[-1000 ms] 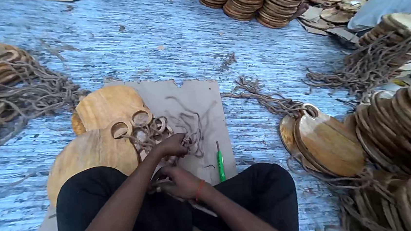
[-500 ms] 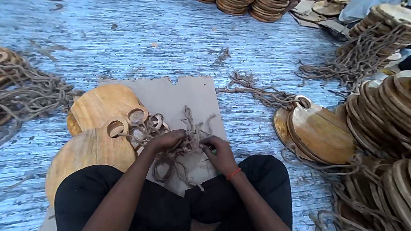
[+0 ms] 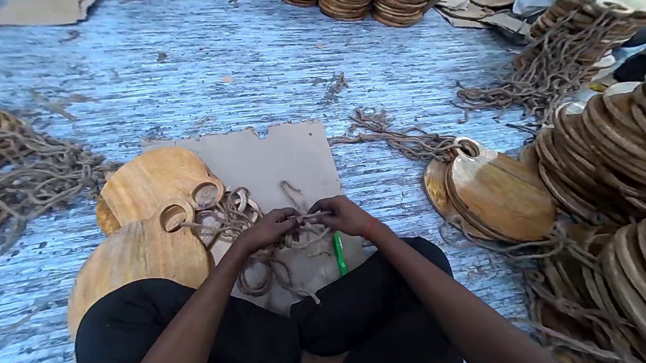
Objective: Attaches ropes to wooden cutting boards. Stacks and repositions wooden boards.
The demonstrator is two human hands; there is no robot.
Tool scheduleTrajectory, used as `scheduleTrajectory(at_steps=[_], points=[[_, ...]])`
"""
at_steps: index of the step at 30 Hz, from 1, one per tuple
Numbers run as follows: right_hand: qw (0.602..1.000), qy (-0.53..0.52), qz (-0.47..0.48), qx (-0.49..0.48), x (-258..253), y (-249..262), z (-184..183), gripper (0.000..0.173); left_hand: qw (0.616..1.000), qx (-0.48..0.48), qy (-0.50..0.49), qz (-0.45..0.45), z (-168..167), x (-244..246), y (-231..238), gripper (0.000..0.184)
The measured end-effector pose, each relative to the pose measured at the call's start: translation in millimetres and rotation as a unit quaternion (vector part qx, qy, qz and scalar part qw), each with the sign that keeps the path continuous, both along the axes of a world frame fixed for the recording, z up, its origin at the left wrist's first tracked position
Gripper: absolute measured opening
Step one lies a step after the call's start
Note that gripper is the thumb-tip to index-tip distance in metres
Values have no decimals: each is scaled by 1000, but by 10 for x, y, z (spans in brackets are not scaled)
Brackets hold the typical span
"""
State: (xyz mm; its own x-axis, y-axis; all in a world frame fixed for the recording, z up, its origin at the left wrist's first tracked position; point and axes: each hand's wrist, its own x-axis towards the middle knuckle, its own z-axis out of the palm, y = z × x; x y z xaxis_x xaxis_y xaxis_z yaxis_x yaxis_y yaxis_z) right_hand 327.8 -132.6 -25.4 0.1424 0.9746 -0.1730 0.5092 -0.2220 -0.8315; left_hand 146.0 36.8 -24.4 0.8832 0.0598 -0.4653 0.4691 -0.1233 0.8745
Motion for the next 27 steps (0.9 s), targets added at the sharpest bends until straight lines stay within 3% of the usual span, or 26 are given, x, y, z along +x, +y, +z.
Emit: scheduleTrajectory(at_steps=[3, 6, 8, 12, 14, 17, 20, 23, 25, 27], points=[[995, -95, 4, -17, 279, -129, 277, 22, 998, 20, -47, 32, 0, 72, -73, 29], [949, -279, 1, -147, 404, -192, 611, 28, 993, 97, -64, 30, -2, 145, -228, 30], [919, -331, -46, -207, 388, -249, 681, 27, 989, 131, -62, 41, -55, 219, -372, 31], [853, -332, -88, -394, 276, -379, 298, 34, 982, 185, 2, -25, -360, 409, -487, 39], [856, -291, -68, -421, 257, -492, -66, 36, 975, 202, 38, -88, -465, 438, -492, 39], [898, -247, -23, -362, 236, -535, -334, 47, 961, 212, 51, -172, -420, 404, -474, 41], [976, -153, -40, -149, 193, -480, -309, 74, 971, 175, 23, -159, -264, 338, -382, 40], [998, 17, -40, -48, -2, -335, -201, 94, 983, 128, -34, -130, -210, 309, -294, 31], [995, 86, -23, -46, -117, -247, -239, 90, 988, 92, -68, -106, -201, 285, -265, 26], [993, 99, -11, -63, -150, -211, -288, 62, 992, 60, -82, -80, -200, 249, -268, 23]])
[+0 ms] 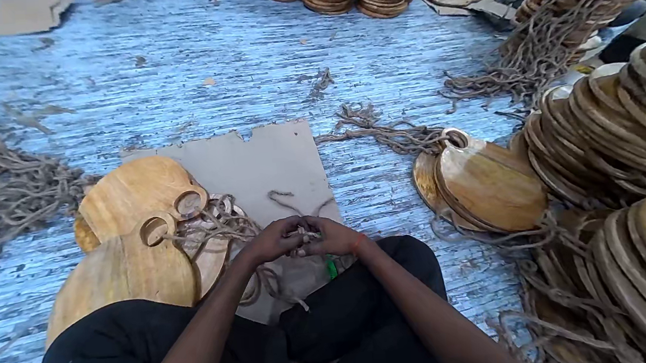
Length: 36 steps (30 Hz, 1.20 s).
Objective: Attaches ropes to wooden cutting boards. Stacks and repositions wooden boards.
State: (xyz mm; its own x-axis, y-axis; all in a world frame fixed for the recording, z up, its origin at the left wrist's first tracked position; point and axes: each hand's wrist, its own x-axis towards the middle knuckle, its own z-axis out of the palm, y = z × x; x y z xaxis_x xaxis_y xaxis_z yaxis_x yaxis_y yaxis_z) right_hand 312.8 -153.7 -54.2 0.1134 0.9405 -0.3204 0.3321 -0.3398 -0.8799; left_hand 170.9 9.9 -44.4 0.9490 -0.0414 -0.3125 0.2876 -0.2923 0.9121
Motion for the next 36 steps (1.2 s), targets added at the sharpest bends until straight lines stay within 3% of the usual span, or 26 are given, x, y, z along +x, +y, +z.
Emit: scheduleTrajectory(at_steps=[2, 4, 8, 12, 18, 21, 23, 25, 29, 36], points=[[999, -24, 7, -40, 30, -26, 88, 41, 999, -15, 16, 24, 3, -30, -28, 24], [996, -59, -5, -67, 94, -101, 232, 35, 998, -15, 36, 47, -15, -19, -76, 27], [990, -116, -53, -51, 313, -316, 245, 32, 996, -7, 44, 82, -158, 58, -193, 31], [985, -149, -37, -78, 627, -409, 181, 31, 991, -43, 94, 87, -180, 125, -240, 33], [927, -285, -38, -239, 658, -270, 250, 33, 984, -57, 116, 125, -347, 366, -252, 31], [901, -309, -43, -302, 540, -222, 89, 34, 983, -20, 122, 132, -464, 445, -281, 30], [917, -282, -29, -280, 556, -245, -70, 53, 983, 14, 114, 145, -511, 472, -299, 27], [954, -222, -49, -197, 600, -259, -137, 70, 982, 37, 103, 153, -526, 483, -301, 26], [984, -145, -73, -78, 568, -181, -232, 52, 983, 53, 85, 155, -583, 465, -303, 25], [989, -88, -59, -102, 534, -121, -254, 41, 985, -27, 51, 164, -611, 466, -297, 20]])
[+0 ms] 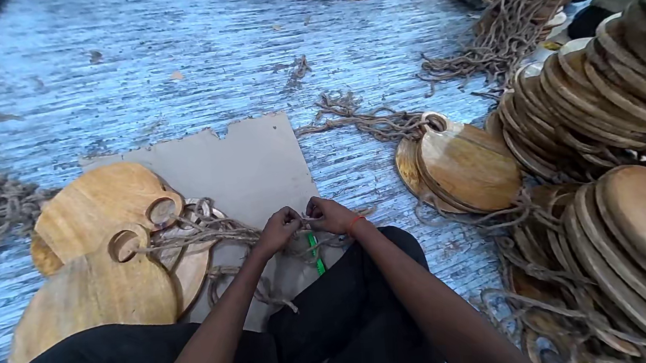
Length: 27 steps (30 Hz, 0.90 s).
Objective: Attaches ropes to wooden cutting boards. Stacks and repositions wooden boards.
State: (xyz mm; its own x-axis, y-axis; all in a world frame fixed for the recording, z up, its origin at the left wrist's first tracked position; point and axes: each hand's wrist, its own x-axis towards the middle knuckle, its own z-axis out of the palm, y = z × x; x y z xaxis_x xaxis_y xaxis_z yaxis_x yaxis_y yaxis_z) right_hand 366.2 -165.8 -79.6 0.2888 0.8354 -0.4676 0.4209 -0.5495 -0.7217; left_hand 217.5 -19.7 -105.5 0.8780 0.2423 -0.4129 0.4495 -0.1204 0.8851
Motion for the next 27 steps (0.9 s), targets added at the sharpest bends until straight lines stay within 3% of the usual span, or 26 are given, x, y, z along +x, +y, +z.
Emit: scheduleTrajectory(at_steps=[9, 15, 27], points=[[997, 33, -73, 12, 86, 7, -76, 20, 996, -41, 27, 68, -7, 17, -13, 30], [998, -26, -51, -21, 110, 51, -199, 16, 994, 58, 35, 80, -156, 44, -70, 16], [998, -12, -64, -18, 119, 90, -187, 14, 984, 142, 76, 74, -43, 102, -158, 17]])
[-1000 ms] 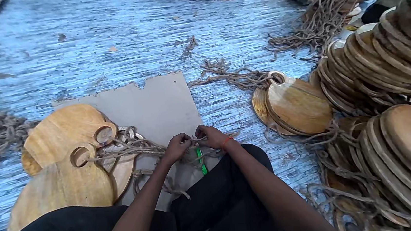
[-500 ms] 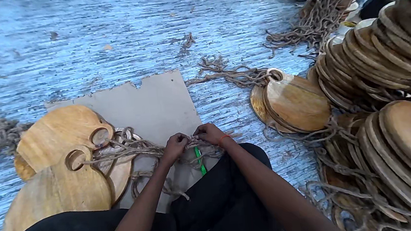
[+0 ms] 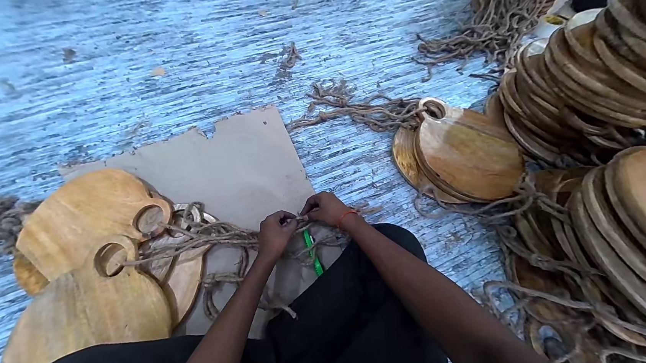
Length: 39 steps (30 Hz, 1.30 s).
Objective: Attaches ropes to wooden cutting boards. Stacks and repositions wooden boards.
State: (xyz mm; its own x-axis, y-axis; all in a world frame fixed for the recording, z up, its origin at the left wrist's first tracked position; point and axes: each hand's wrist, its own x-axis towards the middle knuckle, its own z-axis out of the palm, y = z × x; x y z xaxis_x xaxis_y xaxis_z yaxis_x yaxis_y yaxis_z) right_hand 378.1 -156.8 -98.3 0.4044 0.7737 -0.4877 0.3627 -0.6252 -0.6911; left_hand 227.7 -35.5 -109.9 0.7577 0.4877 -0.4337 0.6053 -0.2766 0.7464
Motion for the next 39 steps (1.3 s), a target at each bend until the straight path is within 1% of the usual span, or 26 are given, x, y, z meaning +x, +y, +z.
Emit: scheduleTrajectory(at_steps=[6, 9, 16, 21, 27, 31, 35, 37, 39], points=[[999, -11, -32, 6, -13, 20, 64, 13, 1000, 13, -13, -6, 64, 24, 34, 15], [1000, -23, -17, -14, -21, 33, 23, 14, 999, 18, 14, -23, 49, 43, 27, 19], [998, -36, -2, -54, -68, 88, -13, 15, 999, 28, 36, -8, -12, 62, 1, 19], [996, -44, 13, -78, -87, 123, 18, 16, 999, 41, 27, -3, 2, 55, -29, 18], [995, -43, 32, -89, -91, 146, 7, 16, 998, 50, 14, -41, -4, 68, 34, 16], [988, -20, 52, -143, -122, 153, 39, 19, 995, 36, 32, -83, -33, 35, 45, 17], [988, -63, 47, -133, -136, 179, 47, 20, 995, 90, 7, -50, -59, 45, -36, 17], [988, -79, 38, -126, -163, 162, 33, 20, 994, 103, 2, -32, -100, 44, -85, 19], [986, -91, 38, -131, -176, 165, 34, 19, 994, 106, 2, -36, -122, 59, -77, 19]])
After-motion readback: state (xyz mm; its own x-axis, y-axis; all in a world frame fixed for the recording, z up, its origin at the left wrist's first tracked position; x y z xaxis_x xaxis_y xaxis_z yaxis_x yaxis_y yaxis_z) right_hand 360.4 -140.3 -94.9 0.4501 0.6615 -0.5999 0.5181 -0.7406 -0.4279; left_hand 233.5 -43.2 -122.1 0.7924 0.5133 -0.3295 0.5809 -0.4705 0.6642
